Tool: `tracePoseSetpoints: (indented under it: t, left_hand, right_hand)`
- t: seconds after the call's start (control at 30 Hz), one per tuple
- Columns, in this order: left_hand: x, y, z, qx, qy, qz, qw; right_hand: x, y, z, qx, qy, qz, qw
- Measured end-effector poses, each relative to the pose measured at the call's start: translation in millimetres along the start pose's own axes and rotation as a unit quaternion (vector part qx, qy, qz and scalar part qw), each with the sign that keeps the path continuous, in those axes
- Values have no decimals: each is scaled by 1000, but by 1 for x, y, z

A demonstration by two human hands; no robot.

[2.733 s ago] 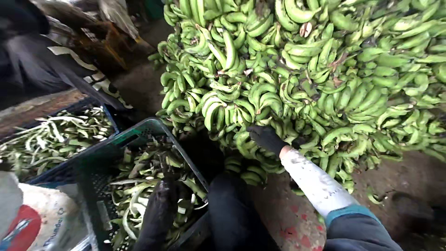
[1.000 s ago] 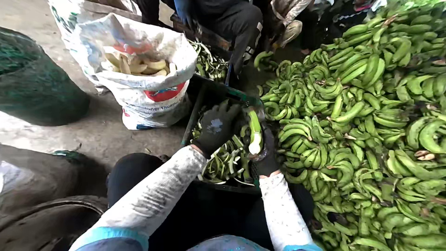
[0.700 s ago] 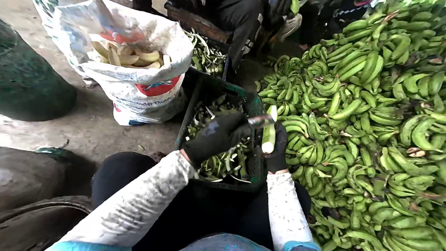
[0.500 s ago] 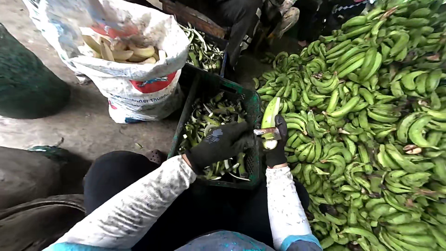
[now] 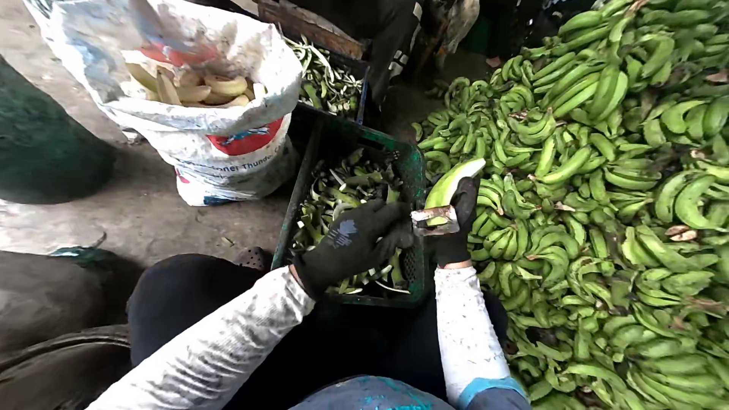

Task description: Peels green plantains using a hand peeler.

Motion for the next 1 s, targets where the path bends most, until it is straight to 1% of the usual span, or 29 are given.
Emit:
tracePoseSetpoints:
  t: [0.03,0.07,0.1,0.17,0.2,0.23,0.3,0.37,0.43,0.5,0.57,0.63,0.67,0.7,0.73,0.77,0.83,0.87,0.9,0.97,1.0]
  left_hand:
    - [1,2,-2,11,3,7,1000]
    - [4,7,0,30,-7,16,999]
    - [8,16,5,52,-25,31,998]
    - [16,40,21,80,-66,86,991]
    - [20,54,31,77,-79,117,987]
    - [21,63,41,69,-93,137,984]
    - [21,69,50,59,-118,125,983]
    - [19,56,42,38,-100,96,990]
    - [13,35,24,3,-83,66,994]
    - [9,18,5,-17,-75,52,996]
    - [6,6,-7,1,-95,35,995]
    - [5,0,-10,32,-109,38,993]
    - [6,-1,-9,40,-112,41,992]
    - [6,-1,-7,47,-113,44,992]
    - [8,1,-5,54,-113,43,991]
    - [9,5,-3,60,-110,46,991]
    - [13,16,5,72,-104,59,990]
    - [16,23,10,70,-102,63,990]
    - [20,32,16,66,-101,68,990]
    - [27,54,27,28,-85,88,992]
    - [29,64,32,5,-73,104,992]
  right_hand:
    - [-1,0,0,-10,15,-7,1000]
    - [-4,-2,-3,17,43,-34,998]
    - [-8,-7,-10,62,88,-80,991]
    - [-18,-16,-30,152,187,-178,954]
    - [-24,-20,-38,193,217,-216,932]
    - [-28,-24,-41,209,229,-234,922]
    - [-26,-25,-43,200,195,-233,931]
    - [-17,-23,-35,166,127,-198,958]
    - [-7,-13,-25,111,44,-134,984]
    - [3,5,-21,100,-23,-50,993]
    - [15,20,-19,126,-111,-2,986]
    - [38,23,-18,213,-191,53,957]
    - [45,25,-18,234,-215,66,946]
    - [47,25,-19,245,-222,68,941]
    - [46,24,-19,243,-203,62,946]
    - [42,21,-20,225,-163,45,960]
    - [26,12,-21,143,-45,-26,988]
    - [18,11,-22,108,20,-62,992]
    - [14,12,-25,102,95,-93,986]
    - [7,19,-36,103,248,-129,955]
    - [2,22,-41,82,313,-137,936]
Point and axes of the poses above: each hand's wrist, its own x-axis towards the middle knuckle, its own z-axis out of the back of the hand, y = z × x, the point moved 6 cm from there along x, towards the middle knuckle, and after that the axes turned 2 degrees about y, right-handed, at the moved point
